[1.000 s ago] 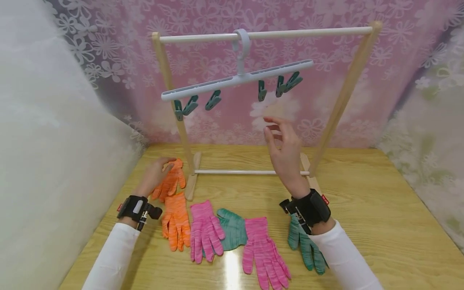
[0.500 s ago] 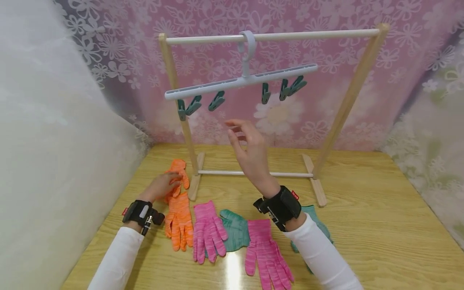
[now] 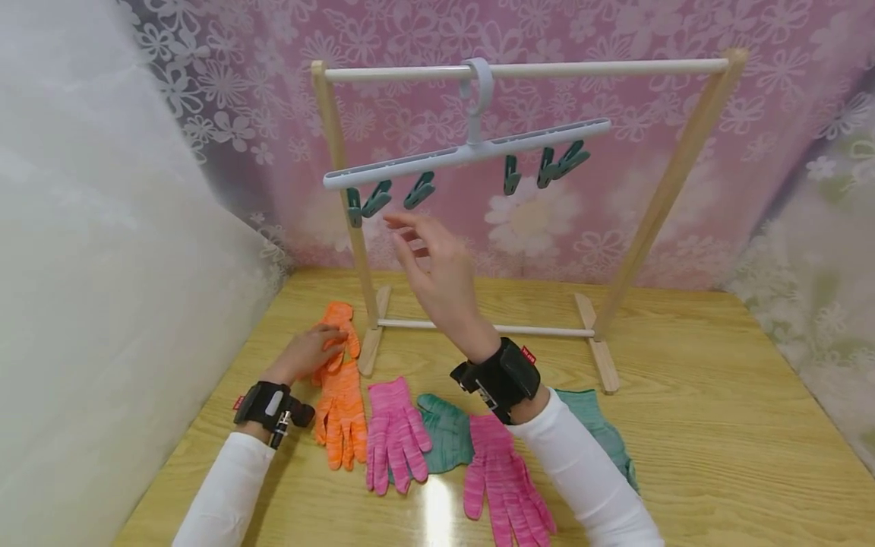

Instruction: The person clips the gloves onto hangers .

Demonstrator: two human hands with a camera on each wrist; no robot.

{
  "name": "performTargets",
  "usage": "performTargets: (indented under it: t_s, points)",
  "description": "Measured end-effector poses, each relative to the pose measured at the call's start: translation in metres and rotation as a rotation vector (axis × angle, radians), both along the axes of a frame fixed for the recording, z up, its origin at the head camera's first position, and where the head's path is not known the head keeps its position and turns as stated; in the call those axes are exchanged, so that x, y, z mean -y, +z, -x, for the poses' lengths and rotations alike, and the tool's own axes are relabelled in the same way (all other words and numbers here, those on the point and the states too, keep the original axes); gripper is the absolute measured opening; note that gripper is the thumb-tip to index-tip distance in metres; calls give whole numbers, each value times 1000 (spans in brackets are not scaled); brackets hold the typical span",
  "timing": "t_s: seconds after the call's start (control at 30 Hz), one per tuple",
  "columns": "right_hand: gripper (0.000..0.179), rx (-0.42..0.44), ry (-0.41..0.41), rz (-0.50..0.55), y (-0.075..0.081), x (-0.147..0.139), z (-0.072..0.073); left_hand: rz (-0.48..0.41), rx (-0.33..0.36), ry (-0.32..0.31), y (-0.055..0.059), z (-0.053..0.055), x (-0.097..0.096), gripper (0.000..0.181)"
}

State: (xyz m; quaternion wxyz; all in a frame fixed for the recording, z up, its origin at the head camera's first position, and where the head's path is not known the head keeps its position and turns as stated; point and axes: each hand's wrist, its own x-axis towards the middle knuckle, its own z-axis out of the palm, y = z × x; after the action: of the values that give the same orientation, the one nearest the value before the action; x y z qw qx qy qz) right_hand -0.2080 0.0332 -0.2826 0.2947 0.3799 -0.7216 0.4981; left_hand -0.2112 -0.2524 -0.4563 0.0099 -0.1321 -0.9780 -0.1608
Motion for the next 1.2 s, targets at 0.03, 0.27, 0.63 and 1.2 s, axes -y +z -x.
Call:
performTargets:
  t_s: [0.03, 0.27, 0.63, 1.2]
  points:
    - [31, 21, 2, -23, 2, 3, 0, 2, -5, 4, 0, -1, 0, 35]
    - [41, 122, 4, -136, 5, 20, 6, 1, -13, 27, -2, -9, -4, 34]
    - [44, 99, 22, -133, 6, 38, 12, 1, -35, 30, -5, -28, -4, 29]
    - [34, 131, 2, -124, 6, 43, 13, -18, -98, 22, -4, -61, -11, 18]
